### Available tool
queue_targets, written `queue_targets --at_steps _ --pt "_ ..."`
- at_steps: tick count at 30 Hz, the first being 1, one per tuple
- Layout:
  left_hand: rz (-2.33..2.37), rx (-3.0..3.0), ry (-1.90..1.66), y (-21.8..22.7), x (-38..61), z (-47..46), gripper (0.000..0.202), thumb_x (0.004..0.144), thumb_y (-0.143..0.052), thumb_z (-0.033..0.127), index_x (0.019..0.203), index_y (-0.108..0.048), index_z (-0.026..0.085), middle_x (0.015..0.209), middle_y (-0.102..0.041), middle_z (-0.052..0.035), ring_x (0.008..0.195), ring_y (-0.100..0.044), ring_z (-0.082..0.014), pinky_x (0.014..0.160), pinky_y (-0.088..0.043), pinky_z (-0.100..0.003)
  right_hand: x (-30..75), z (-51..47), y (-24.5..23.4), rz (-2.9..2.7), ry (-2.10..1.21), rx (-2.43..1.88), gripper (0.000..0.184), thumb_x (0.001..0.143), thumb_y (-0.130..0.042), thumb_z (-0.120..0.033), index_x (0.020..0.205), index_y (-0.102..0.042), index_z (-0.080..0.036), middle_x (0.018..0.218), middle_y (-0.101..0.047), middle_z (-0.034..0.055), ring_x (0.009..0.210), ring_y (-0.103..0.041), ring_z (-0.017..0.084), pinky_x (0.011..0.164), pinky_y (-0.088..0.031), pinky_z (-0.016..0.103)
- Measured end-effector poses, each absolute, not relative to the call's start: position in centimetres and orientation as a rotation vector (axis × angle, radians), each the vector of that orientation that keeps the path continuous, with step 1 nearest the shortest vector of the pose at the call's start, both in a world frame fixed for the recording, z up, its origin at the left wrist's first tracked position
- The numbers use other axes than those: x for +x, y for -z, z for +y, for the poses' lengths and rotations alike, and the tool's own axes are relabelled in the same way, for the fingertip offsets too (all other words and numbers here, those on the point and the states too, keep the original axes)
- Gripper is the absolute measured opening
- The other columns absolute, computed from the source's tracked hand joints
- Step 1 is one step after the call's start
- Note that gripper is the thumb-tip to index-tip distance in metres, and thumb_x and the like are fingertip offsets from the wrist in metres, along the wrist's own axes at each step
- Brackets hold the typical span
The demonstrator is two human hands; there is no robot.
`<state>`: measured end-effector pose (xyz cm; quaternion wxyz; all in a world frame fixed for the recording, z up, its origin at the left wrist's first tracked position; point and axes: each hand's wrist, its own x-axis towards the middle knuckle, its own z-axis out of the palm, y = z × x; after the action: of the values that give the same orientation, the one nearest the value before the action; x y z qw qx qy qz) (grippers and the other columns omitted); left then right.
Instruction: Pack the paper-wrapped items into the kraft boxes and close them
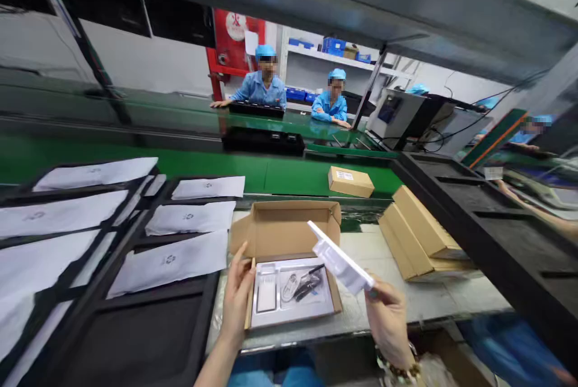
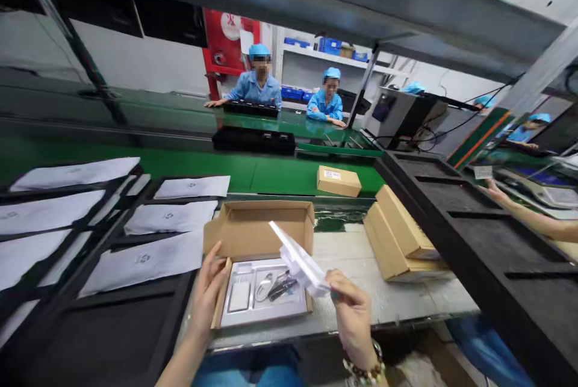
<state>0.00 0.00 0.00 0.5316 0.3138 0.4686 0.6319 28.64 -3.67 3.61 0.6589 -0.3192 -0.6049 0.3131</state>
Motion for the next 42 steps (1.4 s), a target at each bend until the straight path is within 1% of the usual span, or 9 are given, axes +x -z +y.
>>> queue_targets --at_steps 4,10,20,24,28,34,37,40,42 --pt "1.164 0.689 -1.531 0.0 0.0 0.0 0.063 0.085 -0.068 0.051 0.143 -0.050 0.035 0.112 -0.065 0.0004 0.108 -0.061 -0.0200 0.090 -0.047 -0.024 27.3 -3.0 -4.9 -1.580 -0.703 -0.682 0.024 0.099 -0.060 -0.021 0.114 -0.071 -0.035 0.094 -0.073 0.0006 0.086 -0.063 0.020 0.081 -0.049 0.041" --pt "0.932 0.547 -1.595 0.9 0.3 0.1 0.055 0.093 -0.054 0.052 0.144 -0.049 0.032 0.117 -0.067 -0.0019 0.111 -0.061 -0.0212 0.093 -0.048 -0.028 23.4 -3.4 -5.4 -2.298 -0.409 -0.826 0.049 0.097 -0.044 -0.002 0.130 -0.062 -0.032 0.109 -0.072 0.0004 0.089 -0.060 0.019 0.078 -0.045 0.041" --pt "0.893 0.526 -1.588 0.5 0.1 0.0 0.057 0.096 -0.051 0.049 0.148 -0.044 0.027 0.121 -0.067 -0.0060 0.117 -0.061 -0.0253 0.098 -0.050 -0.033 24.0 -4.0 -4.8 -2.510 -0.253 -0.884 0.044 0.094 -0.039 -0.002 0.129 -0.057 -0.021 0.111 -0.069 0.0039 0.091 -0.059 0.020 0.081 -0.046 0.037" --pt "0.917 0.614 -1.580 0.7 0.5 -0.3 0.055 0.098 -0.045 0.051 0.149 -0.043 0.029 0.130 -0.064 -0.0069 0.124 -0.059 -0.0273 0.105 -0.047 -0.039 23.2 -3.9 -2.7 -2.458 -0.259 -0.864 0.033 0.101 -0.038 -0.013 0.124 -0.059 -0.024 0.102 -0.072 0.0012 0.087 -0.064 0.017 0.076 -0.047 0.032" --pt "1.251 0.916 -1.576 -0.1 -0.5 -2.9 0.045 0.099 -0.043 0.050 0.139 -0.053 0.032 0.148 -0.049 -0.0053 0.141 -0.041 -0.0278 0.114 -0.040 -0.042 22.8 -2.9 -1.0 -2.537 0.042 -0.724 0.028 0.105 -0.042 -0.030 0.124 -0.061 -0.022 0.103 -0.074 0.0003 0.082 -0.068 0.017 0.071 -0.051 0.029" --pt "1.874 1.837 -1.099 -5.4 -10.6 -3.5 0.036 0.100 -0.034 0.027 0.129 -0.056 0.027 0.155 -0.037 -0.0071 0.146 -0.031 -0.0231 0.123 -0.023 -0.047 24.5 1.1 -0.9 -2.608 0.201 -0.704 0.034 0.100 -0.048 -0.021 0.132 -0.058 -0.024 0.104 -0.074 0.0015 0.085 -0.069 0.018 0.072 -0.055 0.028" --pt "2.033 1.935 -0.427 -6.8 -17.6 0.3 0.056 0.089 -0.053 0.025 0.143 -0.043 0.017 0.156 -0.037 -0.0156 0.149 -0.027 -0.0277 0.124 -0.015 -0.050 24.5 3.4 -1.1 -2.561 0.178 -0.816 0.035 0.099 -0.046 -0.021 0.132 -0.057 -0.026 0.105 -0.073 0.0025 0.089 -0.068 0.020 0.070 -0.054 0.031" --pt "1.994 1.903 -0.179 -6.4 -22.1 4.0 0.090 0.054 -0.085 0.031 0.135 -0.051 0.017 0.143 -0.053 -0.0191 0.137 -0.044 -0.0400 0.120 -0.011 -0.064 24.1 5.0 -0.9 -2.525 0.167 -0.894 0.036 0.101 -0.045 -0.020 0.134 -0.055 -0.027 0.108 -0.072 0.0025 0.094 -0.067 0.021 0.074 -0.054 0.032" --pt "1.988 1.917 -0.115 -5.9 -23.2 5.3 0.093 0.039 -0.090 0.032 0.125 -0.059 0.017 0.136 -0.059 -0.0191 0.132 -0.048 -0.0432 0.117 -0.012 -0.067 24.0 5.3 -0.7 -2.497 0.198 -0.889 0.035 0.101 -0.046 -0.020 0.135 -0.054 -0.026 0.110 -0.071 0.0029 0.095 -0.067 0.021 0.078 -0.054 0.034"
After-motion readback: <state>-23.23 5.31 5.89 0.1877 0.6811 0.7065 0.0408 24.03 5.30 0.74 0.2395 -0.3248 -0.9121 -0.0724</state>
